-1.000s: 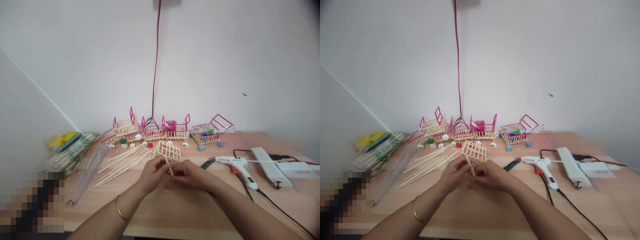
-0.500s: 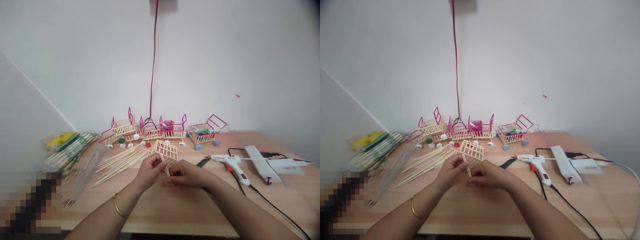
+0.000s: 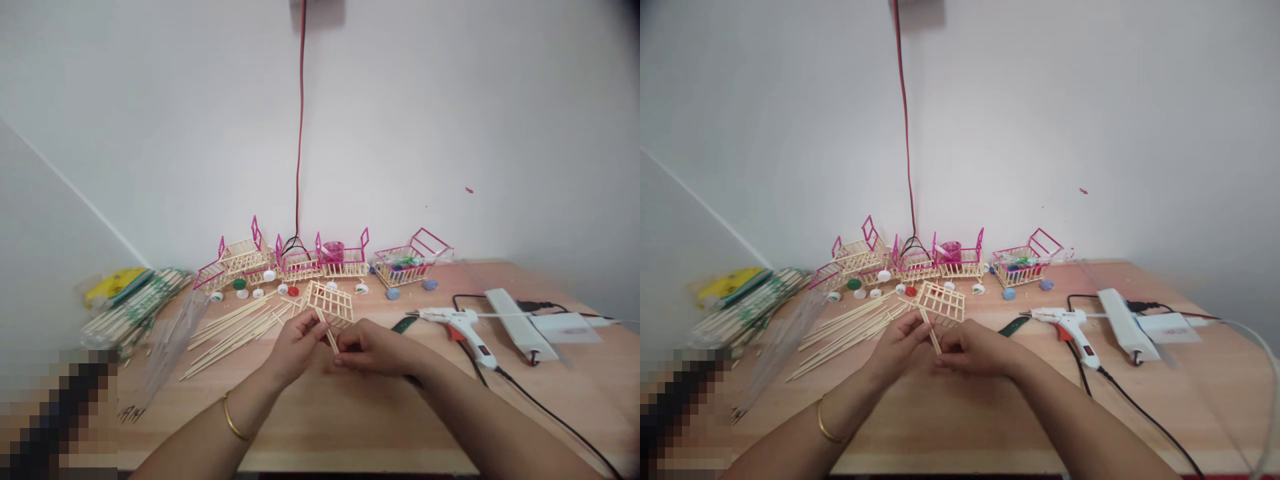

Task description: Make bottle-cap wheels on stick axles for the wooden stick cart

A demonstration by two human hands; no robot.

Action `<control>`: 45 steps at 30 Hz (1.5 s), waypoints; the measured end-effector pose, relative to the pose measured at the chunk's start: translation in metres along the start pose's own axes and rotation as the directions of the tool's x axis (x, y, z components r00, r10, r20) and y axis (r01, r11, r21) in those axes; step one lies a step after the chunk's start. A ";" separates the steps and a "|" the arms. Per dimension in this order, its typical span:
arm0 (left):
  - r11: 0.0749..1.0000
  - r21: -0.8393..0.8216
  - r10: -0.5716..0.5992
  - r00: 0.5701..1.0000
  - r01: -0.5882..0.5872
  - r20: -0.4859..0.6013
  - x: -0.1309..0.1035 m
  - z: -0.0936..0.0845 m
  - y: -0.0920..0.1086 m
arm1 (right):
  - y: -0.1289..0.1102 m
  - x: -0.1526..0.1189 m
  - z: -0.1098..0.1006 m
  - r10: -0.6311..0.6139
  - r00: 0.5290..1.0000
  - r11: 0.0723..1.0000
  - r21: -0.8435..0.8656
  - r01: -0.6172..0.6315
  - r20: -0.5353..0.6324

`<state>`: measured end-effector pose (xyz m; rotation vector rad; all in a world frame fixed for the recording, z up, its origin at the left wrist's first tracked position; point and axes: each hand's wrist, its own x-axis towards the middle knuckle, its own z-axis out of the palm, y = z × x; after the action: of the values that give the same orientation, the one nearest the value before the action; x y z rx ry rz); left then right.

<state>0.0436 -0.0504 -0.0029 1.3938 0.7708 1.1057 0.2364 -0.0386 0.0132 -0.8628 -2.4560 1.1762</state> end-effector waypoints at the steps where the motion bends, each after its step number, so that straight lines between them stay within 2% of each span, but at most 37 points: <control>1: 1.000 -0.024 -0.004 1.000 0.004 0.006 0.000 0.000 -0.001 | 0.000 0.000 0.000 -0.012 1.000 1.000 0.000 0.012 -0.010; 6: 1.000 -0.030 0.001 1.000 -0.001 0.007 -0.001 -0.001 -0.002 | -0.003 -0.001 -0.005 -0.031 0.998 0.999 0.027 0.032 -0.055; 8: 1.000 0.008 0.011 1.000 -0.011 -0.020 0.000 -0.001 0.000 | -0.005 -0.002 -0.009 0.003 0.984 1.000 0.031 0.002 -0.179; 9: 0.999 0.035 0.016 0.999 -0.014 -0.032 0.000 -0.002 0.001 | -0.007 -0.003 -0.013 0.022 0.956 0.999 0.028 -0.015 -0.291; 10: 0.998 0.066 0.020 0.999 -0.017 -0.037 0.000 -0.002 0.002 | -0.009 -0.004 -0.016 0.039 0.904 0.999 0.031 -0.029 -0.425; 11: 0.995 0.096 0.022 0.999 -0.018 -0.037 0.001 -0.002 0.003 | -0.012 -0.005 -0.021 0.056 0.826 0.998 0.046 -0.037 -0.561; 13: 0.988 0.155 0.023 0.999 -0.019 -0.023 0.001 -0.003 0.004 | -0.019 -0.007 -0.033 0.109 0.623 0.992 0.121 -0.023 -0.774; 14: 0.983 0.181 0.023 1.000 -0.021 -0.013 0.001 -0.003 0.004 | -0.023 -0.009 -0.040 0.139 0.520 0.987 0.158 -0.009 -0.843; 15: 0.979 0.203 0.026 1.000 -0.025 -0.003 0.001 -0.003 0.003 | -0.027 -0.010 -0.049 0.161 0.440 0.984 0.180 0.002 -0.883; 16: 0.975 0.220 0.028 1.000 -0.029 0.007 0.000 -0.003 0.003 | -0.030 -0.012 -0.058 0.171 0.386 0.984 0.180 -0.012 -0.907; 17: 0.971 0.235 0.031 0.999 -0.034 0.015 0.000 -0.003 0.003 | -0.032 -0.014 -0.069 0.175 0.365 0.985 0.164 -0.060 -0.914; 18: 0.968 0.247 0.035 0.999 -0.039 0.020 0.000 -0.003 0.003 | -0.032 -0.016 -0.081 0.177 0.377 0.982 0.137 -0.130 -0.909; 20: 0.965 0.259 0.038 0.999 -0.042 0.019 0.000 -0.002 0.003 | -0.027 -0.019 -0.105 0.207 0.443 0.929 0.034 -0.367 -0.872; 21: 0.964 0.263 0.038 0.999 -0.041 0.018 0.000 -0.002 0.004 | -0.021 -0.021 -0.116 0.235 0.476 0.849 -0.060 -0.525 -0.847; 22: 0.962 0.268 0.038 0.999 -0.041 0.015 0.000 -0.002 0.004 | -0.014 -0.021 -0.126 0.294 0.534 0.722 -0.183 -0.668 -0.793; 23: 0.961 0.272 0.036 0.999 -0.038 0.011 0.000 -0.002 0.005 | -0.005 -0.022 -0.135 0.332 0.565 0.673 -0.230 -0.703 -0.756; 26: 0.956 0.292 0.029 1.000 -0.029 0.006 0.000 -0.002 0.006 | 0.019 -0.020 -0.151 0.393 0.659 0.600 -0.364 -0.712 -0.642; 28: 0.950 0.311 0.029 1.000 -0.031 0.012 0.000 -0.002 0.006 | 0.031 -0.017 -0.157 0.420 0.691 0.538 -0.452 -0.712 -0.588; 36: 0.926 0.374 0.054 0.998 -0.058 0.022 0.000 -0.004 0.000 | 0.057 -0.004 -0.182 0.507 0.719 0.369 -0.634 -0.680 -0.475; 39: 0.922 0.383 0.054 0.998 -0.062 0.031 0.000 -0.003 0.001 | 0.063 0.002 -0.191 0.560 0.714 0.308 -0.694 -0.651 -0.421; 42: 0.903 0.421 0.070 0.997 -0.081 0.042 -0.001 -0.002 0.004 | 0.065 0.009 -0.195 0.580 0.701 0.239 -0.737 -0.633 -0.415; 45: 0.893 0.441 0.078 0.996 -0.087 0.040 -0.001 -0.001 0.005 | 0.062 0.012 -0.195 0.559 0.710 0.188 -0.768 -0.612 -0.428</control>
<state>0.0411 -0.0518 0.0019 1.8322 0.9980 1.0140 0.3457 0.1182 0.0867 -2.2626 -2.6526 -0.2667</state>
